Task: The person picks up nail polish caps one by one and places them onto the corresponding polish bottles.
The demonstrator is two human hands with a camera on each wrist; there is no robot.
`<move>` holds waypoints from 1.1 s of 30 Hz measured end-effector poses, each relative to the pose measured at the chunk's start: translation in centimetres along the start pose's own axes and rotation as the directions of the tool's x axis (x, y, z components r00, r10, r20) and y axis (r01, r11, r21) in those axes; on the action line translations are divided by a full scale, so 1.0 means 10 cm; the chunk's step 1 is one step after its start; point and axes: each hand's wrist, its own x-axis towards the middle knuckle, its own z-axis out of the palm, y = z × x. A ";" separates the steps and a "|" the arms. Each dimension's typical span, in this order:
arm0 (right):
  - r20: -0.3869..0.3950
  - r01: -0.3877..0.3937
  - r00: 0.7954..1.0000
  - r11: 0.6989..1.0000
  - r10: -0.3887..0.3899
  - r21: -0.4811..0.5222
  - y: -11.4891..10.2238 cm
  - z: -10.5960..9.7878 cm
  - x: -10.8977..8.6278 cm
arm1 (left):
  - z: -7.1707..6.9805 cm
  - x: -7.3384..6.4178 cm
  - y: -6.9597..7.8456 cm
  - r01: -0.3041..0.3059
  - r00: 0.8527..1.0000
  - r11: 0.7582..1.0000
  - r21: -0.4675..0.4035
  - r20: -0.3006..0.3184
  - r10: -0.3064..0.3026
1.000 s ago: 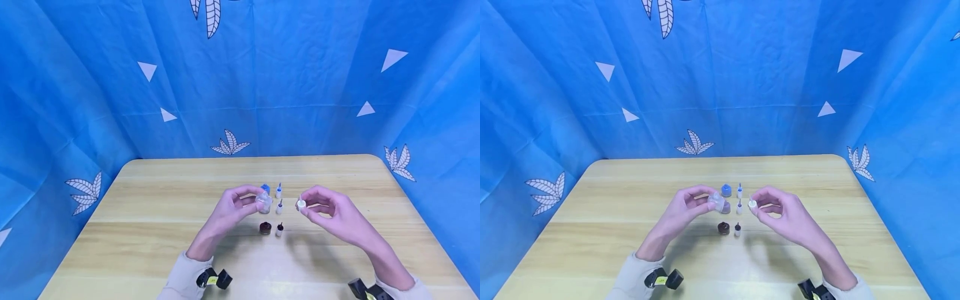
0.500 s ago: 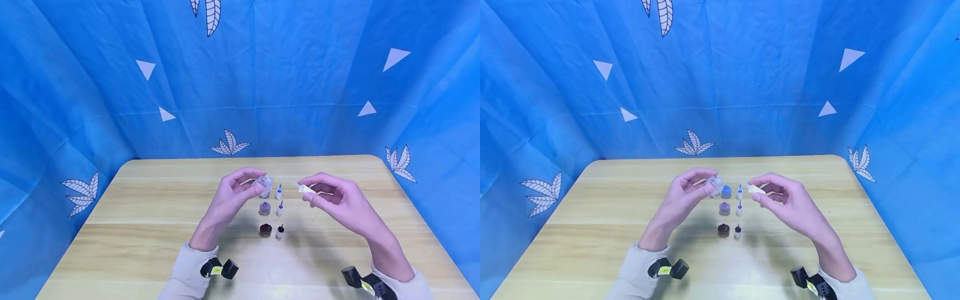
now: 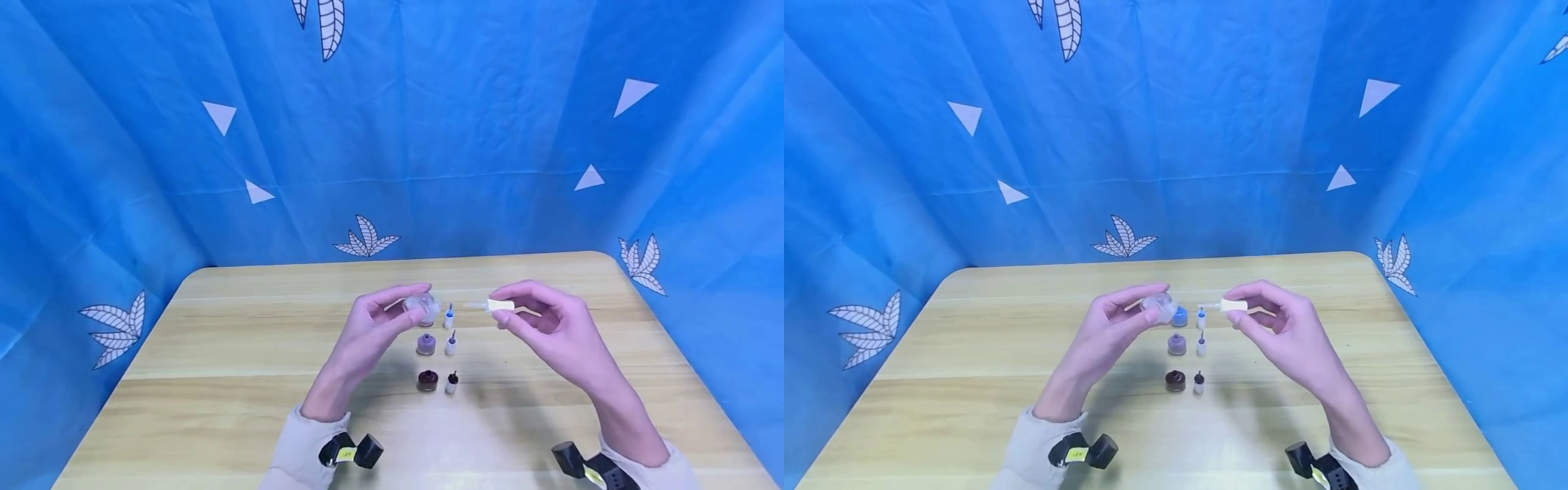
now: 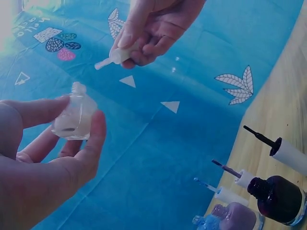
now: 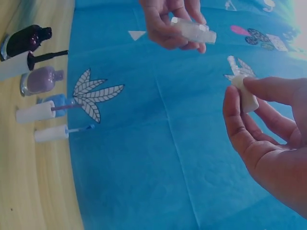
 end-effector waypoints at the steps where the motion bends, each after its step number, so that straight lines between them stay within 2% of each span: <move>1: 0.005 0.011 1.000 1.000 -0.011 0.021 0.00 0.02 0.00 | -0.01 -0.01 0.01 0.006 1.000 1.000 0.003 0.003 -0.006; 7: -0.005 0.075 0.997 0.993 -0.075 0.096 0.00 0.10 -0.01 | 0.01 -0.04 0.02 0.009 1.000 0.999 -0.031 0.002 -0.009; 17: -0.023 0.117 0.993 0.992 -0.116 0.054 -0.04 0.16 -0.03 | 0.05 -0.06 -0.02 -0.053 0.999 0.998 -0.028 -0.003 0.053; 33: 0.008 0.145 0.989 0.989 -0.145 0.033 -0.07 0.18 -0.05 | 0.08 -0.08 -0.03 -0.084 0.996 0.996 -0.032 0.003 0.084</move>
